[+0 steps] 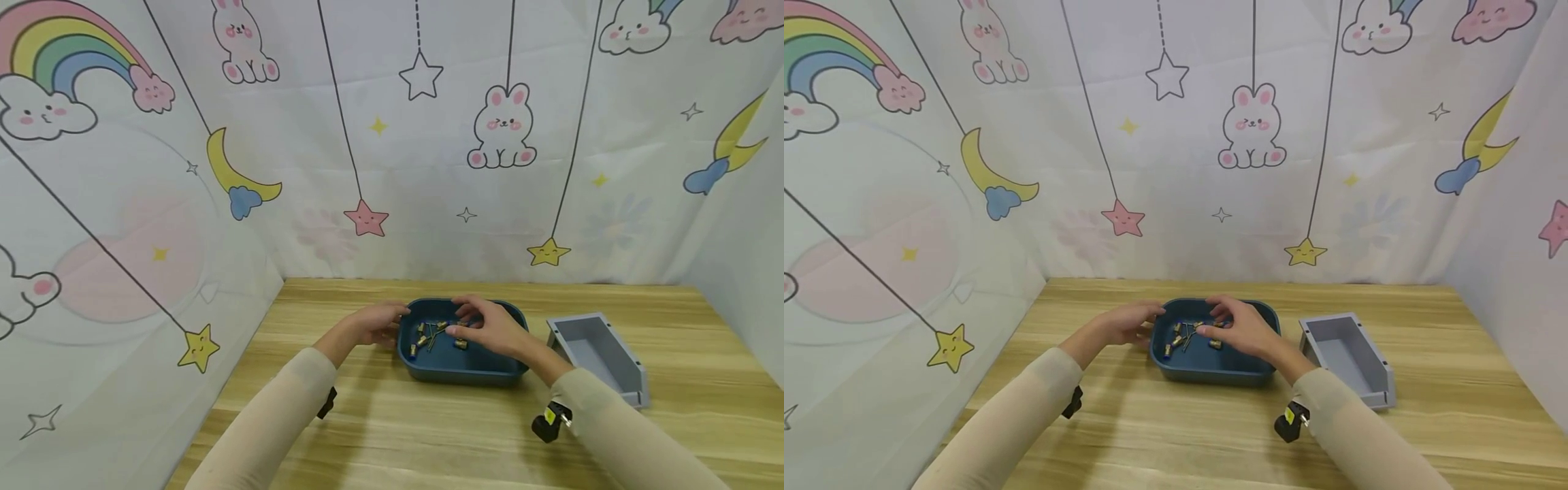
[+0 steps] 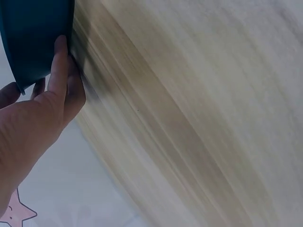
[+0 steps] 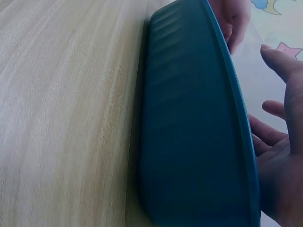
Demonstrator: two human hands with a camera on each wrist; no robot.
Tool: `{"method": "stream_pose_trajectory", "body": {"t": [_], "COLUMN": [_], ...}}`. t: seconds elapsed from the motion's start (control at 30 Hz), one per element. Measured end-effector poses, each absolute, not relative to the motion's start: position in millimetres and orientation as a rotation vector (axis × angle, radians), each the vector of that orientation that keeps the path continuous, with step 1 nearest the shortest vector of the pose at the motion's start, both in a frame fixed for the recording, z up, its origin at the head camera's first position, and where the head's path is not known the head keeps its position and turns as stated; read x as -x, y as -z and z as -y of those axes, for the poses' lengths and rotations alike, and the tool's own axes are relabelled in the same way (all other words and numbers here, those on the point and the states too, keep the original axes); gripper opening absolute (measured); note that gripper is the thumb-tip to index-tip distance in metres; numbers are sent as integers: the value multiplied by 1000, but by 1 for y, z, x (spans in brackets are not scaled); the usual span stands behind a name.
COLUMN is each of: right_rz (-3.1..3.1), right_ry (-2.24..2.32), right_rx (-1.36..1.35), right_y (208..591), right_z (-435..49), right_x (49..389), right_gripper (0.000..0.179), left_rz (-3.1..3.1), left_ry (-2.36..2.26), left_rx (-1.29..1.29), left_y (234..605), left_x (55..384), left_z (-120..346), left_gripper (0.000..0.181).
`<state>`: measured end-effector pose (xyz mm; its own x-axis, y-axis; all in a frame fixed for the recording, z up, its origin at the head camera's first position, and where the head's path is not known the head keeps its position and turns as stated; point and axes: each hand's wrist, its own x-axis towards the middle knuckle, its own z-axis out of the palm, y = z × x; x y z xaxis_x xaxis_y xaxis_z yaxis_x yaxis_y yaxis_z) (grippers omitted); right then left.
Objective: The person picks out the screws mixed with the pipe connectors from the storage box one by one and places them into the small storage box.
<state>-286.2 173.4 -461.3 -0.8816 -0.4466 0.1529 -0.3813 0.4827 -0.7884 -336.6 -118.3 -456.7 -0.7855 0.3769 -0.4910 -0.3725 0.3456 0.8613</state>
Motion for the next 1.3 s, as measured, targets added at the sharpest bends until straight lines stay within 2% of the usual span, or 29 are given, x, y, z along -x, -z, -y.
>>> {"method": "stream_pose_trajectory", "body": {"t": [0.23, 0.63, 1.3], "right_rz": [-2632, -2617, -2603], "right_ry": [1381, 1367, 1330], "right_rx": [736, 726, 787], "right_y": [465, 467, 473], "right_z": [-168, -164, -153], "right_x": [287, 286, 286], "right_gripper": [67, 67, 62], "left_rz": [-1770, -1726, -1845], "left_ry": [-1628, -1626, -1577], "left_rx": [139, 162, 2], "left_y": [460, 459, 456], "left_x": [338, 340, 341], "left_z": [122, 120, 118], "left_gripper": [42, 46, 50]}}
